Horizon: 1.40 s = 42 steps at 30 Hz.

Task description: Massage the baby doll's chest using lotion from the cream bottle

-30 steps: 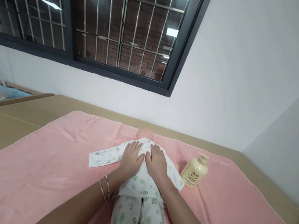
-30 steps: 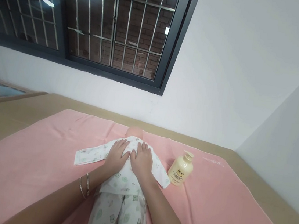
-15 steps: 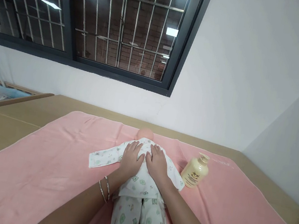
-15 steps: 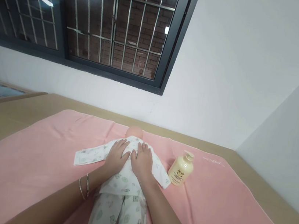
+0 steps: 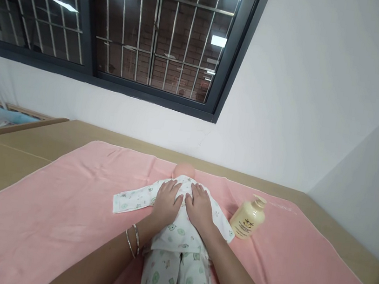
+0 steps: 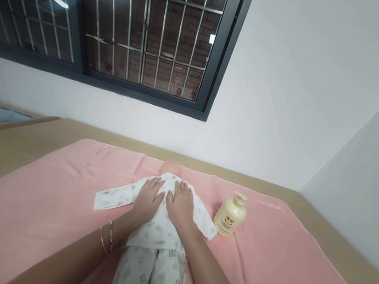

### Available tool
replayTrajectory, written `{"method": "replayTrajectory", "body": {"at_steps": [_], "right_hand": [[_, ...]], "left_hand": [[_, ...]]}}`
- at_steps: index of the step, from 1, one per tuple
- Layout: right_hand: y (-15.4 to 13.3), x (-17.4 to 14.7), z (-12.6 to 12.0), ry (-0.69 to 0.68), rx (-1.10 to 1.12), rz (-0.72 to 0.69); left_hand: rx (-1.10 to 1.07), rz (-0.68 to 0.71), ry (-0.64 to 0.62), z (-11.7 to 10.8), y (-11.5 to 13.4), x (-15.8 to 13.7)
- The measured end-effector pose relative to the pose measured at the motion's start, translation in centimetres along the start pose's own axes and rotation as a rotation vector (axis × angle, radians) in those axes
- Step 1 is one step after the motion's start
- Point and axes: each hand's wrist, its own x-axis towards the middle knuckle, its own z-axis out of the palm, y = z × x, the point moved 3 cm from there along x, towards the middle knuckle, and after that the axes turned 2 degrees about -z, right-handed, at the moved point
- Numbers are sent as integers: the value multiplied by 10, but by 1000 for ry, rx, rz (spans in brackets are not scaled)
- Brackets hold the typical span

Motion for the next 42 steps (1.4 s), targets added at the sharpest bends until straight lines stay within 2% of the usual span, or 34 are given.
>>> {"method": "replayTrajectory", "body": {"at_steps": [4,8,12,16,21,26,29,33,37,42], "right_hand": [[5,5,3,-78,25,-61],[1,6,-1,-100,-20,-82],[-17,-4,-11,-30,-137,-70],[-33,-12,-21,36,-221,-44],[-22,-6,-18,-18,-153,-8],[0,5,-8,-118,22,-23],[3,6,-9,-117,56,-49],[-10,-1,-15,-70,-52,-62],[-29,-13,-21,-7,-195,-8],[-27,-12,-19,-41,-119,46]], "left_hand": [[20,93,37,0,4,-1],[80,155,68,-4,11,-3],[127,86,74,-10,14,-4],[74,-1,43,-11,10,-2],[1,-75,29,-6,4,0],[87,-46,-46,-1,5,0],[156,11,-32,-2,8,-1],[207,55,44,-8,13,-4],[219,19,55,-14,17,-6],[143,-9,12,-12,12,-3]]}}
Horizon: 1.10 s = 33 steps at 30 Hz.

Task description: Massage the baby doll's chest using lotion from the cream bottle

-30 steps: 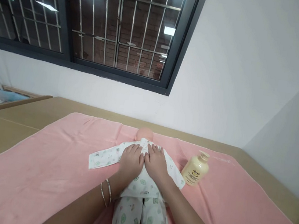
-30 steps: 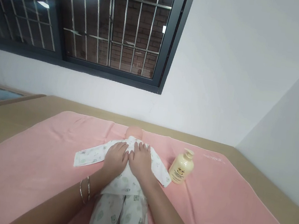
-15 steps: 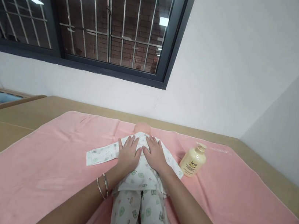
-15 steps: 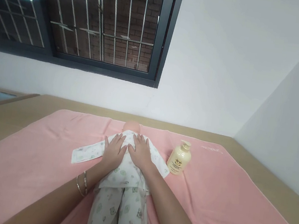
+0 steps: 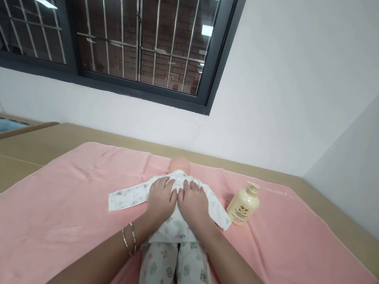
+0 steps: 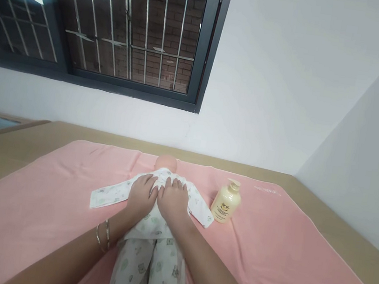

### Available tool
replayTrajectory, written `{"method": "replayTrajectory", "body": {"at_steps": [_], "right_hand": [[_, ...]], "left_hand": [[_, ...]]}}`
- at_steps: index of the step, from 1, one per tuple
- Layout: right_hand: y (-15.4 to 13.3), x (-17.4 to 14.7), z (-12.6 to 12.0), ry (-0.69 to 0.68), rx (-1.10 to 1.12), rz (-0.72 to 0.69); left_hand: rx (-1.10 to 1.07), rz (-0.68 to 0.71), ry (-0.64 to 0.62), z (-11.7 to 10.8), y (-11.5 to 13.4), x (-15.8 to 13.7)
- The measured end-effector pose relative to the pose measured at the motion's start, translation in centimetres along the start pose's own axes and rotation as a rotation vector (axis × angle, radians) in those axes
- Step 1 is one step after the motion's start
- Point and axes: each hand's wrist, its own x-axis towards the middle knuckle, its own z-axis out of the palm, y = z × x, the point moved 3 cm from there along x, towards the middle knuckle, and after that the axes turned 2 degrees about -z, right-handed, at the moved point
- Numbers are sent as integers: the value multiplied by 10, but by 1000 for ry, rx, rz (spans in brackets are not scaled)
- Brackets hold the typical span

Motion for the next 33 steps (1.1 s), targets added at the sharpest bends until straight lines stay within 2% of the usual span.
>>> {"method": "replayTrajectory", "body": {"at_steps": [6,12,17,21,26,33], "right_hand": [[21,15,14,-27,165,-108],[21,11,15,-8,169,-178],[3,0,5,6,87,-124],[-5,-5,1,6,53,-62],[4,3,2,5,118,5],[17,14,10,-15,217,-19]], "left_hand": [[-89,24,-51,16,-9,3],[-94,92,-67,11,-7,3],[-129,126,-38,6,-7,0],[-164,74,-18,5,-9,-3],[-203,-30,-27,9,-11,-1],[-196,-81,-4,18,-14,0]]}}
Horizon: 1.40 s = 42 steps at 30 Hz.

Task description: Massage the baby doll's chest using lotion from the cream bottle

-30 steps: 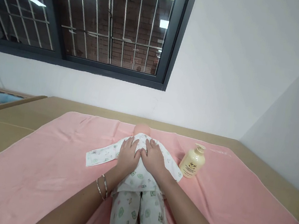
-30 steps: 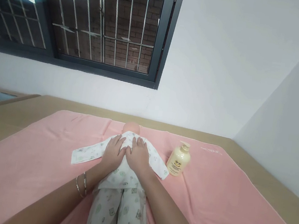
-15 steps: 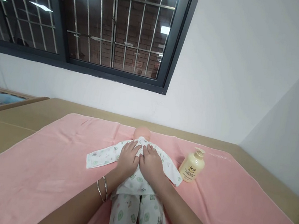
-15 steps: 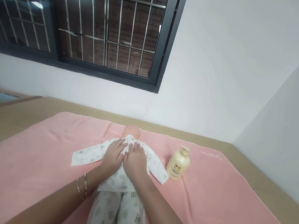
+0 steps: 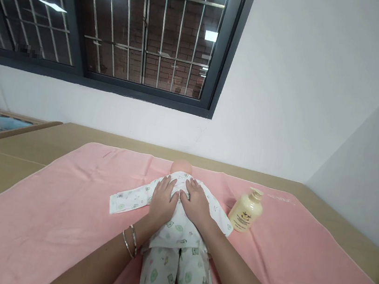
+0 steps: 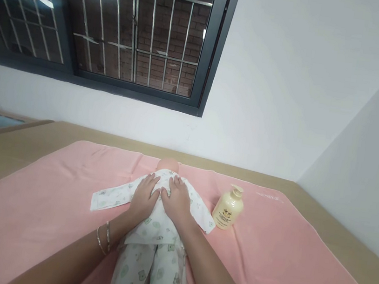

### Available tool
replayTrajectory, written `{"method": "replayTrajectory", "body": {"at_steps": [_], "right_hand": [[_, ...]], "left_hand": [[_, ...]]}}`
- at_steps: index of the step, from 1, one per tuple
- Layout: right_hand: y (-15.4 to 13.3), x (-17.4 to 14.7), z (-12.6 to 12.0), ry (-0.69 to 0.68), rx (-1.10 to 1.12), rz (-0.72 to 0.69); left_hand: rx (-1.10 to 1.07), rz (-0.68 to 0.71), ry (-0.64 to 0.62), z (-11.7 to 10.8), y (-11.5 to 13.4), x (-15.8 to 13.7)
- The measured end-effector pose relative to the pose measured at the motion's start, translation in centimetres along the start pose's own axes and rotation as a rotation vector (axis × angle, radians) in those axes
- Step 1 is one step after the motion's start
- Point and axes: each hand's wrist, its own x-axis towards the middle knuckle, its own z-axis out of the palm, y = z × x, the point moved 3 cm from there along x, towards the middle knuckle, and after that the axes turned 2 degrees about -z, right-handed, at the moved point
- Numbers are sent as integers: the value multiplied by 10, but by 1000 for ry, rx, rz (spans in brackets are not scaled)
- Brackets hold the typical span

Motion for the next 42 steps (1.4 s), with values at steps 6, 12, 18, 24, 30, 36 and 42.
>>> {"method": "replayTrajectory", "body": {"at_steps": [6,12,18,24,30,36,42], "right_hand": [[2,-1,3,13,20,-6],[1,-3,3,22,22,0],[2,-1,6,40,8,-6],[5,1,7,46,25,-12],[8,4,7,6,22,-28],[12,7,3,-27,-49,-110],[5,5,0,-43,-125,-171]], "left_hand": [[24,-28,-17,-1,1,0],[14,-10,-22,-1,1,0],[-13,-9,-16,0,-1,-1],[-10,-32,-46,0,-2,0],[4,-25,-39,4,-4,0],[20,-14,-27,5,-4,-1],[56,-8,-50,6,-5,-1]]}}
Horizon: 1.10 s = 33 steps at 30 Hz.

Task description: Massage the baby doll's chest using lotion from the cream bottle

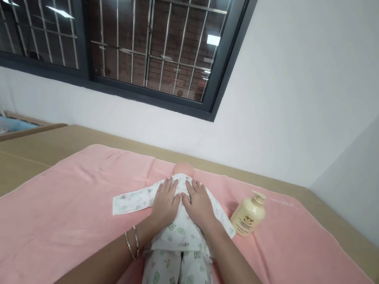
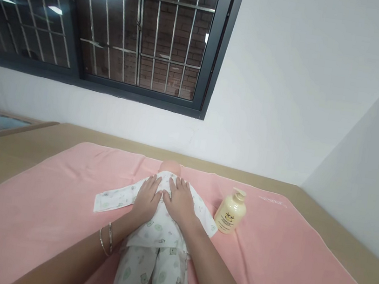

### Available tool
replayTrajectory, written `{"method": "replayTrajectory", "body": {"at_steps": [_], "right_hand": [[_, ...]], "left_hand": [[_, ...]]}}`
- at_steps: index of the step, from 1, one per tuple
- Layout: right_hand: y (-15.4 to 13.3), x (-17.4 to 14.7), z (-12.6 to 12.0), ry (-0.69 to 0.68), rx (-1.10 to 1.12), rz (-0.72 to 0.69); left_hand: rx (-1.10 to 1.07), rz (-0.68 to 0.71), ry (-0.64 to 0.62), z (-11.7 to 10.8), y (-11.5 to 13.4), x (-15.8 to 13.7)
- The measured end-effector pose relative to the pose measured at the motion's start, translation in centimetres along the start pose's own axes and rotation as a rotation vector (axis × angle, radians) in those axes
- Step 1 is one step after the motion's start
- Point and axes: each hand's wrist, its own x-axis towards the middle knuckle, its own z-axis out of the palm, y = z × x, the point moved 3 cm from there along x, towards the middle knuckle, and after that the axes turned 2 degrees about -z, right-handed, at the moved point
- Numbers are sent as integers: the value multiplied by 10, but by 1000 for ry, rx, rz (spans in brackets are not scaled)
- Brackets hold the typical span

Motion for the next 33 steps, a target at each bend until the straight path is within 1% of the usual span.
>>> {"method": "replayTrajectory", "body": {"at_steps": [4,7,11,13,15,18,20,23,25,30,33], "right_hand": [[-11,-3,-5,-30,-25,2],[-20,-8,-11,-19,-67,46],[-30,-13,-18,-56,-135,57],[-29,-14,-20,-71,-137,61],[-25,-12,-18,-55,-114,73],[-12,-7,-9,-20,-55,94],[-5,-3,-1,-18,-8,77],[1,0,6,-19,39,11],[-2,-1,6,-12,39,-7],[-25,-11,-8,-5,-38,72],[-35,-15,-14,-11,-71,116]], "left_hand": [[19,84,1,-6,7,0],[16,150,-12,-13,13,-1],[-6,172,-1,-18,15,-2],[-22,140,13,-17,14,-2],[-41,75,28,-15,11,-2],[-62,-10,39,-11,7,0],[-64,-13,20,-8,7,1],[-51,35,-21,-7,8,2],[-46,82,-36,-8,9,2],[-89,205,-8,-12,9,0],[-106,211,31,-12,8,-2]]}}
